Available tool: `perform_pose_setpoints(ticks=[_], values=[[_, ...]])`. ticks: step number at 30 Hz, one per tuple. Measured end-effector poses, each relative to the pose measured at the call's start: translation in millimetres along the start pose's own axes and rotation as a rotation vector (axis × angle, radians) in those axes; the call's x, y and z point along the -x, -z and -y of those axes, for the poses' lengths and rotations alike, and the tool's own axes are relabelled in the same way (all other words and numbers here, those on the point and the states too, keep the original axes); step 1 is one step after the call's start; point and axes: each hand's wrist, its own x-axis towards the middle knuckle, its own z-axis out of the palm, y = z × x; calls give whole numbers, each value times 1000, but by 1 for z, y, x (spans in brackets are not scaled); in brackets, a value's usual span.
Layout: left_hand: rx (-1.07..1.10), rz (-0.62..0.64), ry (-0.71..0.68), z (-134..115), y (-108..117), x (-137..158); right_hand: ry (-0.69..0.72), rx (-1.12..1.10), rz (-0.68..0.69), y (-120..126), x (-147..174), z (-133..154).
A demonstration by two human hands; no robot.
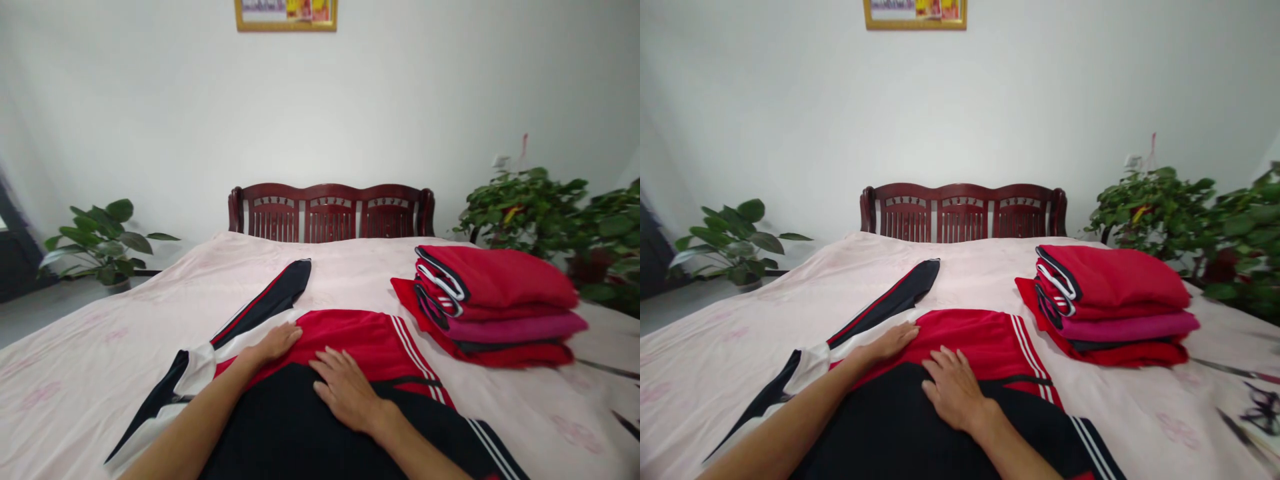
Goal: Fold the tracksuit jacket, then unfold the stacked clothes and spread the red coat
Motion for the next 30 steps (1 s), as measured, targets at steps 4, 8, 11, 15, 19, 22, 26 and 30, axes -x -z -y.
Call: perform_pose_setpoints(ticks=[4, 8, 11, 15, 19, 22, 26, 30], values=[[-91, 35, 3, 27, -18, -21, 5, -24, 33, -19, 1, -8], [-176, 14, 26, 48, -25, -37, 13, -41, 28, -23, 8, -9], [-224, -6, 57, 58, -26, -49, 7, -41, 38, -24, 8, -7], [-270, -34, 102, 64, -25, -61, 2, -48, 42, -25, 6, -7], [-312, -79, 144, 54, -18, -68, -16, -68, 44, -23, 7, -6], [-333, -142, 157, 32, -16, -65, -34, -91, 69, -17, 7, -4], [-297, -160, -4, 0, -28, -46, -93, -59, 112, -1, -5, -8], [-227, -44, -229, -6, -42, -22, -163, 93, 120, 15, -29, -44]])
